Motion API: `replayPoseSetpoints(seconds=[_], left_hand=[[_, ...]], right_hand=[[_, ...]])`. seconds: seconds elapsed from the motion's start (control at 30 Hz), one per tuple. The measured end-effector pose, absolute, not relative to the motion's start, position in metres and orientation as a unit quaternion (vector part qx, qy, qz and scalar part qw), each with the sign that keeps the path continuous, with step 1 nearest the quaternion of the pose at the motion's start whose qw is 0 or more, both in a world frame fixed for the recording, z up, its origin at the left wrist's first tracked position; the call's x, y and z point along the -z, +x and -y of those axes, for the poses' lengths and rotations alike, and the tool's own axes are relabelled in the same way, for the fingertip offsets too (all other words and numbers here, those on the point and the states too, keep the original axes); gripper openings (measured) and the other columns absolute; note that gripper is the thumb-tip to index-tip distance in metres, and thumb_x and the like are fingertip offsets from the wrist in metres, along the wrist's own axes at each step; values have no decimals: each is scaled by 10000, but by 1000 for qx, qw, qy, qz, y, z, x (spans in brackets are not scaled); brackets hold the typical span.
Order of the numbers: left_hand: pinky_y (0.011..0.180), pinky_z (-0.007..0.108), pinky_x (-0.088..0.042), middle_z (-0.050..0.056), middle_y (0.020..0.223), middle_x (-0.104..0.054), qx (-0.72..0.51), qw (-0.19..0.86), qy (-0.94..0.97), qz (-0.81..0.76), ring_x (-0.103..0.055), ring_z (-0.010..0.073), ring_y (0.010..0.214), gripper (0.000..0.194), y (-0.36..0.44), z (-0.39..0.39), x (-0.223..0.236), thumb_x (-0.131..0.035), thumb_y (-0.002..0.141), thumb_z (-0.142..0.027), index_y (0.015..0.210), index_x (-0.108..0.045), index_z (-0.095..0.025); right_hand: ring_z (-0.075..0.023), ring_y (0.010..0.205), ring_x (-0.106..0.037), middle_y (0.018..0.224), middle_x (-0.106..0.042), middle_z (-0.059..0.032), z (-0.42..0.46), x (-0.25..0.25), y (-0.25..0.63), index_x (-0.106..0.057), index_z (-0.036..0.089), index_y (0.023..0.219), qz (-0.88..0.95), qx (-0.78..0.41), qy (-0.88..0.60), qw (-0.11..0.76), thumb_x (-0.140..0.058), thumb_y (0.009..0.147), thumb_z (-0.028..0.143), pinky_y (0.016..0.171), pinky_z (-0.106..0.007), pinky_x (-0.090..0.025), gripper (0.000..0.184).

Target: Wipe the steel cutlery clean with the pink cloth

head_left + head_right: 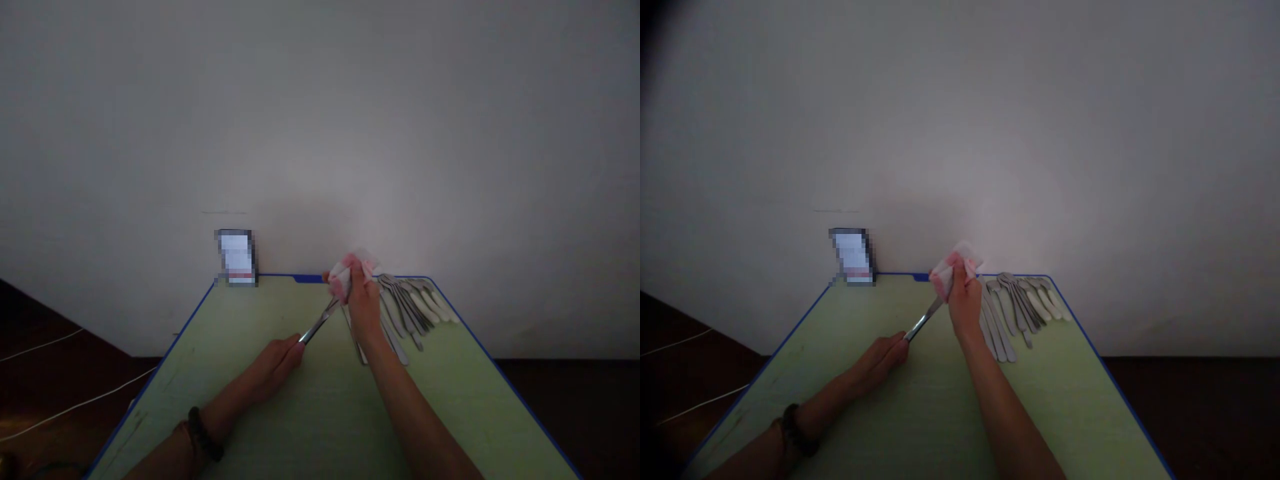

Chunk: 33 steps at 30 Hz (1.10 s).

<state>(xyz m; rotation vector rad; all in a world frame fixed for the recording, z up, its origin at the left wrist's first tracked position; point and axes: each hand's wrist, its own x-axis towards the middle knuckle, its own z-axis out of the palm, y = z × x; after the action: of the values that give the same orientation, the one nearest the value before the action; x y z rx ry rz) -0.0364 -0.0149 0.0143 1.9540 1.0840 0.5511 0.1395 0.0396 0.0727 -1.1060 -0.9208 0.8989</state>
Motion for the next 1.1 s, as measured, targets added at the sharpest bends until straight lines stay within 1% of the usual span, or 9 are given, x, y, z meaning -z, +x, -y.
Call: replayPoseSetpoints(seconds=[0.1,0.2,0.3,0.37,0.53,0.67,0.8,0.93,1.1], left_hand=[[605,260,-363,-22,667,-482,-208,393,792,-418,-450,139,600,351,-35,12,-12,-258,951,-432,743,-428,-206],[652,267,-387,-6,723,-523,-212,358,805,-422,-495,153,664,339,-38,7,-10,-284,946,-434,767,-455,-203],[687,282,-403,7,786,-554,-250,317,791,-459,-524,168,728,300,-43,2,-14,-283,950,-411,870,-484,-202],[660,283,-403,2,771,-541,-289,291,772,-487,-512,166,703,272,-46,-3,-23,-308,943,-407,891,-478,-203],[508,233,-334,-46,659,-450,-412,240,717,-508,-420,121,547,200,-46,-20,-76,-418,903,-392,837,-456,-207],[492,209,-345,-36,710,-488,-494,204,689,-490,-462,112,578,156,-38,-25,-128,-489,879,-360,888,-495,-205],[569,221,-421,10,870,-555,-530,112,708,-454,-531,129,711,144,-33,-21,-156,-514,882,-307,931,-594,-199],[574,230,-414,17,878,-552,-507,41,740,-440,-509,122,681,166,-36,-22,-158,-507,890,-256,941,-654,-198],[635,257,-434,36,931,-582,-475,79,750,-453,-540,141,744,188,-40,-27,-149,-509,894,-273,977,-659,-196]], right_hand=[[-153,475,-554,523,-605,-33,-36,-83,142,-636,160,671,419,-404,-476,659,-435,812,642,469,-252,-428,541],[-141,446,-502,466,-534,-12,-30,-90,140,-599,175,603,462,-357,-490,648,-409,834,627,450,-251,-410,542],[-123,441,-457,451,-476,15,-23,-97,141,-568,179,607,514,-302,-493,634,-421,850,592,422,-229,-373,502],[-112,458,-455,494,-491,16,-20,-101,143,-567,168,657,557,-286,-480,615,-444,860,548,427,-219,-357,448],[-107,473,-451,525,-495,6,-14,-104,140,-537,161,656,627,-241,-471,572,-419,893,454,454,-225,-324,396],[-116,471,-476,522,-507,-3,-9,-106,133,-555,159,677,660,-204,-458,560,-384,910,412,470,-230,-322,384],[-133,516,-530,549,-541,-22,-9,-89,122,-589,159,713,706,-181,-442,523,-368,917,383,503,-229,-352,375],[-137,546,-552,597,-593,-41,-18,-48,112,-599,158,744,732,-215,-443,471,-338,928,366,513,-224,-380,381],[-140,587,-592,703,-663,-53,-25,-28,111,-622,154,881,752,-266,-456,395,-359,934,330,560,-227,-418,321]])
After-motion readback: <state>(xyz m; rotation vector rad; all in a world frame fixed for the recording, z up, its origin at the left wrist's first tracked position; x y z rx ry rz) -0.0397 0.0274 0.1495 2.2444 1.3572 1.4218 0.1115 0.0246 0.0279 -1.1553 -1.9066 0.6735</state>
